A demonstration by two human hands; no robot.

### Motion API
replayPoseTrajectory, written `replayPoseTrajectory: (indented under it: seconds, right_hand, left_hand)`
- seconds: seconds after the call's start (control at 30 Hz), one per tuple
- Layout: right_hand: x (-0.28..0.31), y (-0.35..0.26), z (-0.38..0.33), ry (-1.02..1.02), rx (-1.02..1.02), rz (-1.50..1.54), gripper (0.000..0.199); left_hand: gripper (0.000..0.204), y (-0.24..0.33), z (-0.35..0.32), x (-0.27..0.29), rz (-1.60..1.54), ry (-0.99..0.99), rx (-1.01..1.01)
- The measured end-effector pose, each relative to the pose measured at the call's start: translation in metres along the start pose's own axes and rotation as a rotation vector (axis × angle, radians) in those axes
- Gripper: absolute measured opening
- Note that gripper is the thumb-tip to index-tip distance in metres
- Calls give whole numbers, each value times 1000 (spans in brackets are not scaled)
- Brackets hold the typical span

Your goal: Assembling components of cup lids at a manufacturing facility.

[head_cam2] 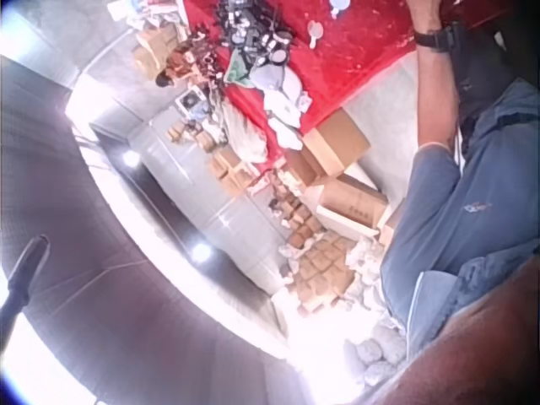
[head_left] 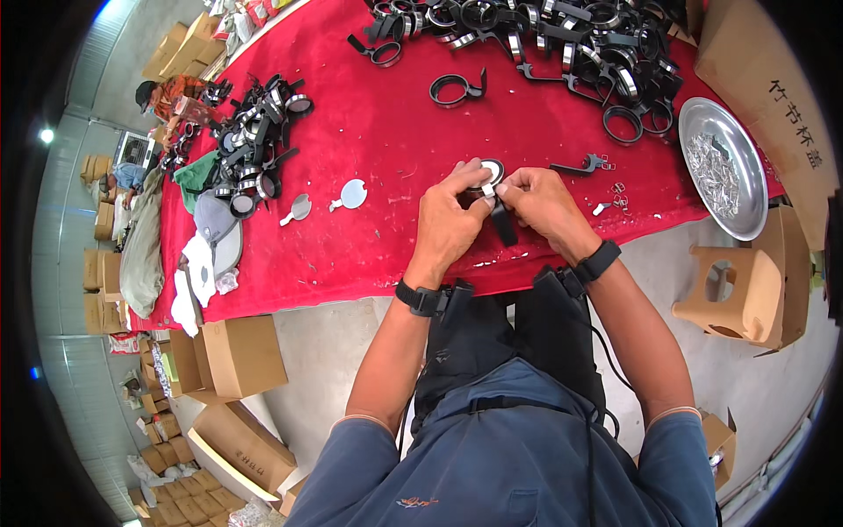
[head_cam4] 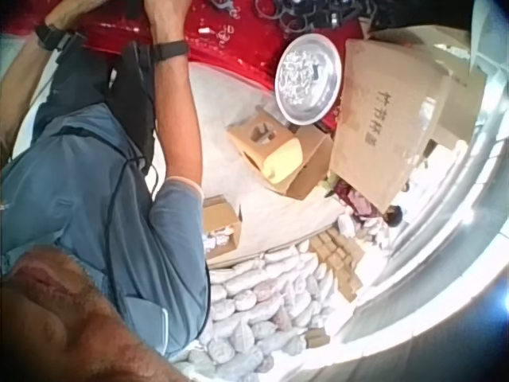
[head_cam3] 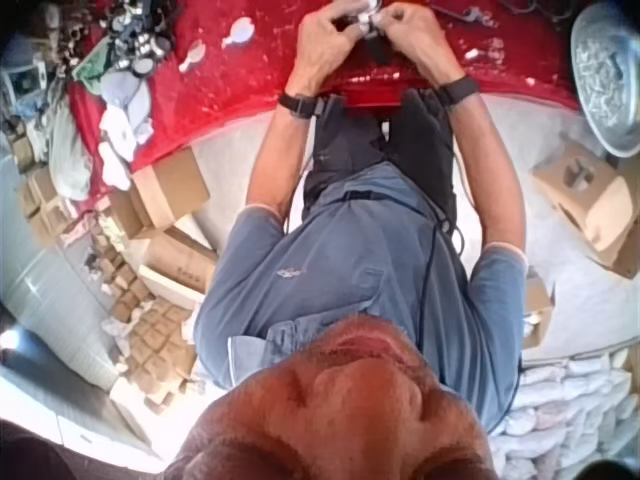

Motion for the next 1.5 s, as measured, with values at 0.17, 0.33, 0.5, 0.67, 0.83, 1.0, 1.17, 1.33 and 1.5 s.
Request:
replayPoseTrajectory:
  seconds: [0.17, 0.33, 0.5, 0.67, 0.83, 1.0, 1.17, 1.33, 1.5]
  right_hand:
    - [-2, -8, -2, -102, -128, 216, 19]
    - [-3, -11, 4, -64, -91, 59, 17]
    - [-9, -1, 4, 20, -118, 39, 20]
    - [-13, 7, 0, 139, -63, -67, 24]
    - [-17, -6, -15, 245, -12, -217, 25]
    - [-17, 2, -13, 251, -26, -169, 25]
    - [-17, 1, -13, 249, -12, -188, 26]
    - [-18, -2, -15, 301, 87, -301, 25]
    - [-20, -3, -16, 315, 114, -295, 20]
  left_hand:
    - [52, -2, -4, -4, -269, 183, 22]
    - [51, -5, -4, -4, -304, 180, 106]
    - [44, 6, -9, -3, -71, 196, 145]
    - [46, 14, -16, -3, 21, 310, 101]
    - [47, 17, -19, -6, -83, 354, 116]
    - [49, 10, -18, -7, -66, 342, 94]
    - [48, 15, -19, -5, 12, 287, 140]
    - [45, 17, -18, -8, -12, 335, 104]
    - [40, 16, -18, -12, -11, 351, 103]
Point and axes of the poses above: each hand's wrist, its own z-axis towards the middle knuckle, its own x-axis out of the back of the hand, y = z × x, the point moved 4 cm from there along z, towards the middle knuckle, and after that the axes turned 14 degrees about -y, right-handed, at the moved point
